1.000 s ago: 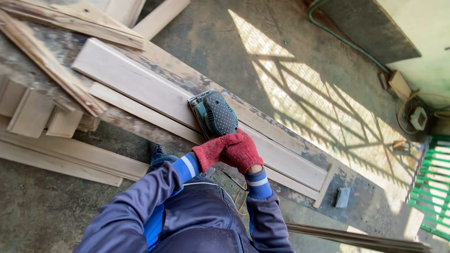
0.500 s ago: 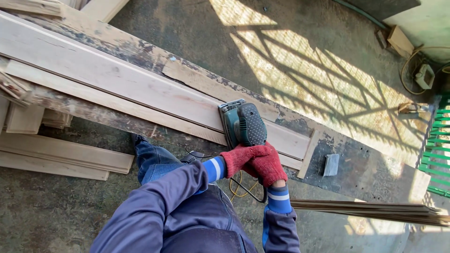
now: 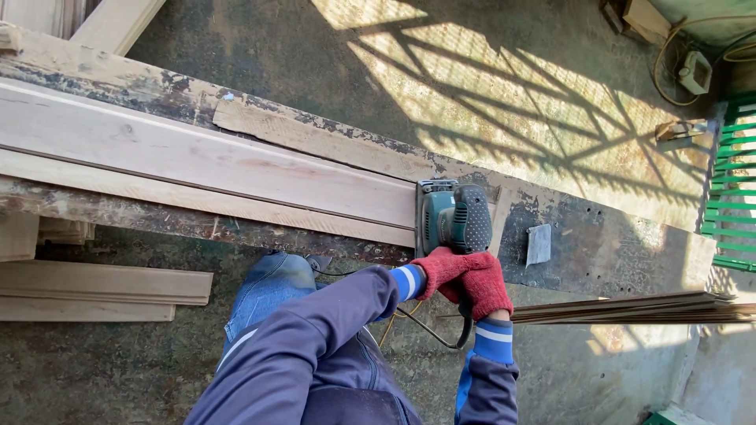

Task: Sanding wooden planks using a power orbital sander and a manual sanding block.

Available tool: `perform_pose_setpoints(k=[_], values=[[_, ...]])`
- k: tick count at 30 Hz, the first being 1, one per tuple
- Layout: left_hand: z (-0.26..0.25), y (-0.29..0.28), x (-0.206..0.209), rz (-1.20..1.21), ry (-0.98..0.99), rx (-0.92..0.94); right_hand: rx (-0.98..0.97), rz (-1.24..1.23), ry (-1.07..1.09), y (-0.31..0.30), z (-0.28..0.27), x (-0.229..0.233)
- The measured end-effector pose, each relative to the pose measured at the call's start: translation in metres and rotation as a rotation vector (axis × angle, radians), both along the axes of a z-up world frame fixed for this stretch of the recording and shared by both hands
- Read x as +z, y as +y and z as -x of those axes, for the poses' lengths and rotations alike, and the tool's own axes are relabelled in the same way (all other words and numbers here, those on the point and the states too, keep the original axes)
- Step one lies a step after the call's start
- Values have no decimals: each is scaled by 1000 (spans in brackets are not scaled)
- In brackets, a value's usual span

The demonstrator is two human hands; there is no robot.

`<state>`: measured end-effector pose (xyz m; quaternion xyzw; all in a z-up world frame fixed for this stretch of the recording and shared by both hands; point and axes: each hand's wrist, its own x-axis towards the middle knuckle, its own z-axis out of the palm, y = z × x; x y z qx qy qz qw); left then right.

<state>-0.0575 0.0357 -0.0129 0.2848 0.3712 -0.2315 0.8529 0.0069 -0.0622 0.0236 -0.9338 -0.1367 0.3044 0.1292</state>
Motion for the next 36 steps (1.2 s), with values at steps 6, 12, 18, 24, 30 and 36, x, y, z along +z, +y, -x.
perform_pose_setpoints(k=[6,12,18,24,30,36], values=[[59,78,-23,-639,-195,-130,-476,-236,181,-17,-15,-8],[148,271,-79,-2015,-23,36,-549,-307,232,10,0,12],[178,312,-71,-2048,195,-517,-247,-201,210,52,23,23],[183,315,-82,-2116,-6,-315,102,-164,117,45,30,1],[185,315,-89,-2145,-38,-260,-40,-159,196,17,-13,17],[177,309,-72,-2059,-34,-305,-277,-251,272,-39,-73,20]])
